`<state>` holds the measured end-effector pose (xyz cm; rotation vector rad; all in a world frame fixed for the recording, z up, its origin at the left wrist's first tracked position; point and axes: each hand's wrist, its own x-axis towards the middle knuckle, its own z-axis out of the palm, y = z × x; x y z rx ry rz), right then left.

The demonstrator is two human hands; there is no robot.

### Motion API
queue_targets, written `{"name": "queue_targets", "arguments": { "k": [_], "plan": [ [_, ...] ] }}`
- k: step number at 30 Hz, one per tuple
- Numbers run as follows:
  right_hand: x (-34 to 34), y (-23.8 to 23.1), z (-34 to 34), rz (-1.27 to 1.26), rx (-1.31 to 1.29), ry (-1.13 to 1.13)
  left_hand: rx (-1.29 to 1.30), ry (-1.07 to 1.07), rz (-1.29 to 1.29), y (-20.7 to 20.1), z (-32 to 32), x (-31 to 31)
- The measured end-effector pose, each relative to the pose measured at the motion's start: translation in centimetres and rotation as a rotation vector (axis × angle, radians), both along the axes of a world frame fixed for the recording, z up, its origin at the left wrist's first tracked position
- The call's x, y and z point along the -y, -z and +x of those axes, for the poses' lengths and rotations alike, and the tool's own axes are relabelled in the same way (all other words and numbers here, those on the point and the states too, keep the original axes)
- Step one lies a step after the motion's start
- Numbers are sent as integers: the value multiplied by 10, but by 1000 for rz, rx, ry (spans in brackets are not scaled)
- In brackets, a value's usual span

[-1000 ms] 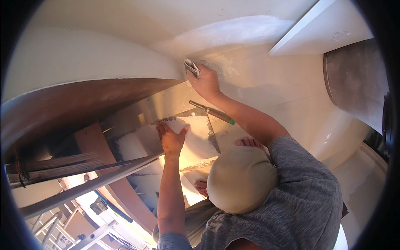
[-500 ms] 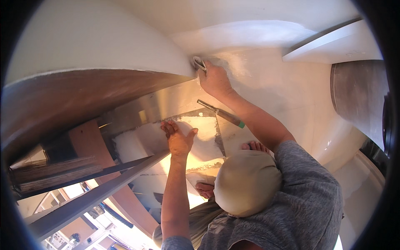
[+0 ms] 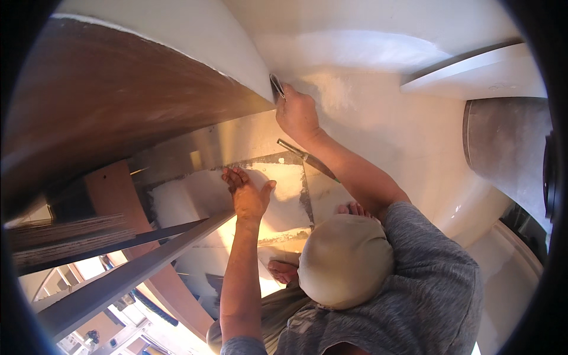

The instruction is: The person applies plaster to a ceiling corner using a trowel and a hawk. They repeatedly scoop material from the hawk and smooth it onto the ceiling surface, focusing on the junction between the ceiling and a wooden beam.

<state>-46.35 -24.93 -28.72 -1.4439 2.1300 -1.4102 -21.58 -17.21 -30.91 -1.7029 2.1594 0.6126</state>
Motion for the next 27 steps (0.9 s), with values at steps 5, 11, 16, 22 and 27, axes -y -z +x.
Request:
{"name": "queue_targets", "arguments": {
  "k": [5,11,16,22,27],
  "plan": [
    [-6,-32,13,-130,59,36,36,8,-30,6,11,-8],
    [0,-38,12,-77,84,21,16,-13,-10,3,7,0],
    [1,9,4,17,23,52,11,-10,46,-6,-4,5],
    [-8,-23,20,-53,100,57,-13,-15,5,3,10,0],
    [3,-2,13,65,131,41,53,-32,78,-7,-1,9]
  ]
}}
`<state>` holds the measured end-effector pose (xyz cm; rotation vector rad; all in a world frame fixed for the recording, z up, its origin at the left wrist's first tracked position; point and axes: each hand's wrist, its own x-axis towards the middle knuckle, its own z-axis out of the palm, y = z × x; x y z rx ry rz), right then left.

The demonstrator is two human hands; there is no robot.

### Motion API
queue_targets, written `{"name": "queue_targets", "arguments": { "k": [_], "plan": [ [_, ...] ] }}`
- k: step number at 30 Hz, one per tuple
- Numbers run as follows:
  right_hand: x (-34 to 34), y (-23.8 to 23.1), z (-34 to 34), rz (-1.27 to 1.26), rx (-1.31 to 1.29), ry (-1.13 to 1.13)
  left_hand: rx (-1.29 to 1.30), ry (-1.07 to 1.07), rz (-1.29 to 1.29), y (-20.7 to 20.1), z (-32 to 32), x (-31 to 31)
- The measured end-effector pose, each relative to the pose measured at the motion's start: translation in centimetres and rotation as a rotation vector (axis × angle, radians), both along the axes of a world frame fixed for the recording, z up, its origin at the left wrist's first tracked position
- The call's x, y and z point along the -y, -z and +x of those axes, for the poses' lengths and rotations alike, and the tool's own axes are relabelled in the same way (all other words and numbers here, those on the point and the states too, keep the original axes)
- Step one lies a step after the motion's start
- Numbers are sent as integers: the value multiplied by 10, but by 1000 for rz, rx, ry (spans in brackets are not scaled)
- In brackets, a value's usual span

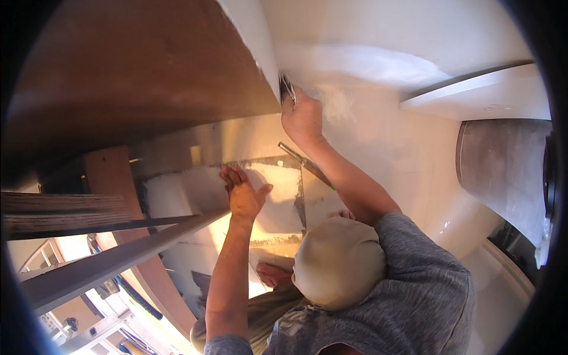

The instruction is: The person applies plaster to a ceiling corner using a trowel and a hawk. They repeatedly scoop material from the hawk and smooth it onto the ceiling surface, focusing on the junction between the ceiling and a wooden beam.

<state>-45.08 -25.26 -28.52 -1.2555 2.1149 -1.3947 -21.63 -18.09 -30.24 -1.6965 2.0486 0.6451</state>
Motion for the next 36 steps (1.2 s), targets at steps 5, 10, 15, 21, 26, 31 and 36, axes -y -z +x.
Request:
{"name": "queue_targets", "arguments": {
  "k": [5,10,15,21,26,31,36],
  "plan": [
    [-4,-6,-3,-57,-117,17,-68,6,-60,14,5,-7],
    [-12,-40,10,-119,36,-10,-43,-25,-33,12,12,-12],
    [-4,-12,-3,-31,24,16,-1,-1,27,0,-6,-3],
    [-14,-29,3,-69,102,7,-30,29,-51,8,3,-6],
    [-6,-20,-4,-101,32,-27,-39,20,-57,15,7,-8],
    [-7,6,-14,15,-44,1,-29,19,-35,5,-7,-6],
    [-8,-28,-1,-89,39,-17,-31,25,-125,17,10,-13]
  ]
}}
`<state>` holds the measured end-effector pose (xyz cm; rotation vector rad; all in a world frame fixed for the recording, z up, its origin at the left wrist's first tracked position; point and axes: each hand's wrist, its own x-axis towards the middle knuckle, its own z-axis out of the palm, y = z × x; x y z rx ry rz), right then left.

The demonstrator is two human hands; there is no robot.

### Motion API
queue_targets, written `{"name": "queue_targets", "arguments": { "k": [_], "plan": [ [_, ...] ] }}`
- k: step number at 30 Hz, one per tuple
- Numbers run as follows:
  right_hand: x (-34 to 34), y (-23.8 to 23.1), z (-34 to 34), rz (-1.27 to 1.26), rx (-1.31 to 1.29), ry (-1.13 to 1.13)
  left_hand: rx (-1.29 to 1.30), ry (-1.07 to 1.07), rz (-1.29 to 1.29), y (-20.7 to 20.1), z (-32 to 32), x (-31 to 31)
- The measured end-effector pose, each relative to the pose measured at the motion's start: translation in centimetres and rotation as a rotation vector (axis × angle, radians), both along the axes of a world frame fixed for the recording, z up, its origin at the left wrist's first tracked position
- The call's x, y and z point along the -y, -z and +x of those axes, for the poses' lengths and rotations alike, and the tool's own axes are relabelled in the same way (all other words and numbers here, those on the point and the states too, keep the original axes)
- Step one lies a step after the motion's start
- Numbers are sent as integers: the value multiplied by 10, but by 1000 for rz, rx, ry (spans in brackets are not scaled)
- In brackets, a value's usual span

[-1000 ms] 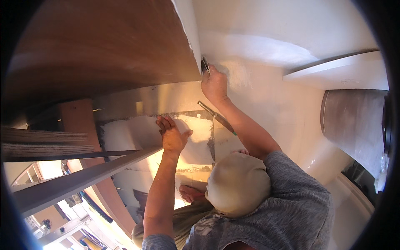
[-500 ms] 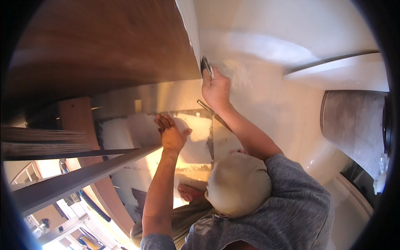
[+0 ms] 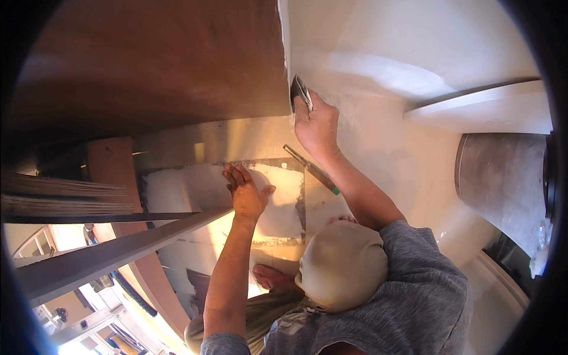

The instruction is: The person applies plaster to a ceiling corner using a trowel and a hawk. They repeatedly scoop material from the hawk and smooth it onto the ceiling surface, focusing on the junction between the ceiling and a wooden beam.

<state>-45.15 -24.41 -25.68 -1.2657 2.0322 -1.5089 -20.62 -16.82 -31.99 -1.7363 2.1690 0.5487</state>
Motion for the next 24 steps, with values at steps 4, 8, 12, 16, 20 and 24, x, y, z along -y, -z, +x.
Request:
{"name": "queue_targets", "arguments": {
  "k": [4,8,12,16,20,24],
  "plan": [
    [9,38,-17,13,-143,3,-5,-13,69,-5,-14,3],
    [1,-24,-3,113,-3,-57,-11,-53,102,-10,-5,5],
    [5,15,-9,58,-166,-62,-35,-26,92,-5,-9,6],
    [10,28,-26,79,-241,-86,-4,-18,93,-5,-16,5],
    [4,-83,-2,-54,14,-95,-1,-36,52,-11,-1,7],
    [-3,-7,-4,8,-114,-14,0,-20,115,-16,-18,7]
  ]
}}
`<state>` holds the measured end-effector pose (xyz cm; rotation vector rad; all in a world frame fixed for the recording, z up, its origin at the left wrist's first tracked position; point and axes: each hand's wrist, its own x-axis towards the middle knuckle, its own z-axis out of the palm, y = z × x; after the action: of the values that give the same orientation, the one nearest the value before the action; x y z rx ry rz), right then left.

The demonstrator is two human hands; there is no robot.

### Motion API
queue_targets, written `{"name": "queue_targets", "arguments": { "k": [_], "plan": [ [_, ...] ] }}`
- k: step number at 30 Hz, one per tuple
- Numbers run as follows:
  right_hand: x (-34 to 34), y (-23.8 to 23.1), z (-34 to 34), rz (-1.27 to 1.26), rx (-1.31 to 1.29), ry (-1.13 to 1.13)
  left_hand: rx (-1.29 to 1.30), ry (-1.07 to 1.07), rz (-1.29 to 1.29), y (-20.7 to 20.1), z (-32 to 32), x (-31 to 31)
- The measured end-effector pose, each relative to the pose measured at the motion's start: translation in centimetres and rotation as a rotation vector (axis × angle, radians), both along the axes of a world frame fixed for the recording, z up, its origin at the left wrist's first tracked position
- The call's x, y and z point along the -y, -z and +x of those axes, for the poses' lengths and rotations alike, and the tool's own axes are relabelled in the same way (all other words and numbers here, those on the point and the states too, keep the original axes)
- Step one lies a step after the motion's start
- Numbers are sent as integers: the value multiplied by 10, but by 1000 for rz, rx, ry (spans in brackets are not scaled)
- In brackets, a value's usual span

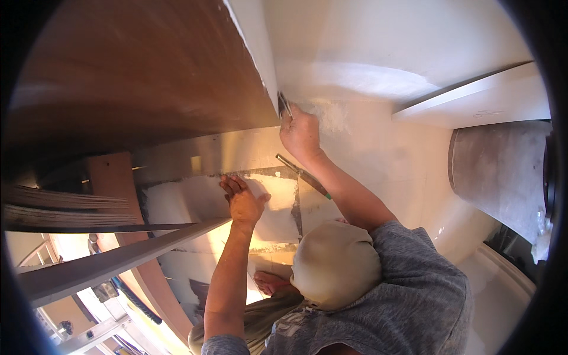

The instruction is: The person applies plaster to a ceiling corner using a trowel and a hawk. They repeatedly scoop material from the hawk and smooth it onto the ceiling surface, focusing on the junction between the ceiling and a wooden beam.

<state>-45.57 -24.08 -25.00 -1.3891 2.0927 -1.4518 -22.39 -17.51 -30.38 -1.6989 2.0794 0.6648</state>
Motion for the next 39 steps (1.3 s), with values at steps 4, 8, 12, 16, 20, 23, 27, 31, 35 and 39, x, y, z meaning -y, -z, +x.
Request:
{"name": "queue_targets", "arguments": {
  "k": [4,8,12,16,20,23,27,31,35,39],
  "plan": [
    [13,-7,-12,54,-57,-35,-30,17,-40,3,2,2],
    [13,-80,7,-33,58,-36,12,1,-40,10,21,-6],
    [10,22,-15,69,-77,-1,12,85,-35,6,-2,2],
    [9,-40,-2,13,25,-60,30,39,-40,12,15,-5],
    [3,-79,10,-95,77,-20,72,24,5,5,15,-2],
    [1,41,-17,141,-116,-17,62,50,41,-6,-12,3],
    [5,-18,0,56,22,-74,38,33,-36,9,13,0],
    [3,-5,4,-10,35,-23,38,52,-27,4,8,2],
    [10,-4,-5,31,25,-28,46,42,-24,3,3,5],
    [2,-33,9,-139,175,-10,51,52,-18,8,15,-1]
  ]
}}
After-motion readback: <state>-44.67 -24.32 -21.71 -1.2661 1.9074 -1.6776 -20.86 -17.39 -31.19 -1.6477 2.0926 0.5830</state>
